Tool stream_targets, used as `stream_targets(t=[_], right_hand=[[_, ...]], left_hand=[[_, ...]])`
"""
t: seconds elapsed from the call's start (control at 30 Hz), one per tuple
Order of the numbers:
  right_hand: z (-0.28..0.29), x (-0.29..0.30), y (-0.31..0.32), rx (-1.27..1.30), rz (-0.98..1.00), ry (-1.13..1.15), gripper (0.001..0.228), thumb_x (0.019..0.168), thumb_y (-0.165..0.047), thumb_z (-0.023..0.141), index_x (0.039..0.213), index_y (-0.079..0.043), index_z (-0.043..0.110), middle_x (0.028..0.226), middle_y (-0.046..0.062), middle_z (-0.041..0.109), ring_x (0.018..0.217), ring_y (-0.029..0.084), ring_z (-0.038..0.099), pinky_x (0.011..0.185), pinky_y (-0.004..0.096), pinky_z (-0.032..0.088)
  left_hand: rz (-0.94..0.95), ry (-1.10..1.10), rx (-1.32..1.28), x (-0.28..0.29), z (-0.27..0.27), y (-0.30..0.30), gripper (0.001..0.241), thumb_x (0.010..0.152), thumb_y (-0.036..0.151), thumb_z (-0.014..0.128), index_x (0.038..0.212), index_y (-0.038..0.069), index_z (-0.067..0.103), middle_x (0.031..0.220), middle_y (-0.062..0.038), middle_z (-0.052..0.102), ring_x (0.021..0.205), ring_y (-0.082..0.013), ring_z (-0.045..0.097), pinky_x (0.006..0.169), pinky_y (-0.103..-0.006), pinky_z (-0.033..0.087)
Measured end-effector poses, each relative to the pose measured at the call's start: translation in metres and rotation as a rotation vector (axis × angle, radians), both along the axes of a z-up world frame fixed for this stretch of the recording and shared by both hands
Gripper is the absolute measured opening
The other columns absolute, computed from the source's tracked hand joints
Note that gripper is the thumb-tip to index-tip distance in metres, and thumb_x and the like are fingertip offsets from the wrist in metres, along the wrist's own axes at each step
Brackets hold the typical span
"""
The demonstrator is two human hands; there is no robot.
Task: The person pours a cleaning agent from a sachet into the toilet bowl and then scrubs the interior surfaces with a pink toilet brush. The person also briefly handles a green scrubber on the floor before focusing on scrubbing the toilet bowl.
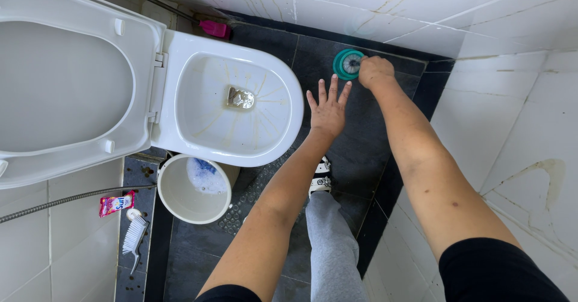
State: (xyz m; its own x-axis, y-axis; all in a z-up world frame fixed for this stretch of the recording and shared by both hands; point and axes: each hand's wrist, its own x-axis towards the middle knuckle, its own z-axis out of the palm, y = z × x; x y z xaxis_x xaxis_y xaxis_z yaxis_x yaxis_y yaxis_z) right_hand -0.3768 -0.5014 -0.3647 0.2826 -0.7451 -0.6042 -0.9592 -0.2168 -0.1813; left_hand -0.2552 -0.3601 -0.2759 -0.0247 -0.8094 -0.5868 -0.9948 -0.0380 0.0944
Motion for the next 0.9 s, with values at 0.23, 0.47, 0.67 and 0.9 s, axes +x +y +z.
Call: stream_targets(t=[0.23,0.47,0.67,0.9], right_hand=[[-0.023,-0.005,-0.005,0.012,-0.041,0.000,0.033,0.096,-0.012,0.056,0.126,-0.004,0.066,0.124,0.024,0.068,0.115,0.041,0.066,0.095,0.049,0.054],[0.003,-0.011,-0.015,-0.013,-0.039,-0.025,0.033,0.095,-0.012,0.059,0.126,-0.007,0.069,0.126,0.023,0.069,0.117,0.041,0.066,0.097,0.048,0.054],[0.036,-0.020,-0.013,0.059,-0.255,-0.087,0.063,0.087,-0.021,0.070,0.146,-0.014,0.052,0.132,0.023,0.062,0.121,0.041,0.061,0.097,0.049,0.051],[0.057,-0.027,0.002,0.042,-0.300,-0.166,0.071,0.084,-0.022,0.073,0.150,-0.017,0.048,0.147,0.020,0.050,0.132,0.040,0.053,0.105,0.048,0.047]], left_hand=[[0.010,0.007,-0.029,0.004,-0.005,-0.004,0.078,0.101,0.019,0.048,0.165,0.033,0.006,0.172,-0.012,-0.002,0.157,-0.0433,0.003,0.119,-0.0729,0.009],[0.004,0.014,-0.043,0.003,-0.012,0.005,0.080,0.099,0.017,0.050,0.165,0.032,0.007,0.172,-0.014,-0.001,0.156,-0.0443,0.003,0.118,-0.0726,0.010],[0.005,0.032,0.002,0.002,0.001,0.013,0.082,0.098,0.018,0.054,0.164,0.032,0.008,0.172,-0.016,-0.001,0.157,-0.0452,0.002,0.119,-0.0720,0.010],[0.006,0.029,0.014,-0.007,0.024,0.015,0.084,0.096,0.018,0.056,0.164,0.032,0.009,0.172,-0.016,-0.002,0.157,-0.0447,0.002,0.119,-0.0718,0.009]])
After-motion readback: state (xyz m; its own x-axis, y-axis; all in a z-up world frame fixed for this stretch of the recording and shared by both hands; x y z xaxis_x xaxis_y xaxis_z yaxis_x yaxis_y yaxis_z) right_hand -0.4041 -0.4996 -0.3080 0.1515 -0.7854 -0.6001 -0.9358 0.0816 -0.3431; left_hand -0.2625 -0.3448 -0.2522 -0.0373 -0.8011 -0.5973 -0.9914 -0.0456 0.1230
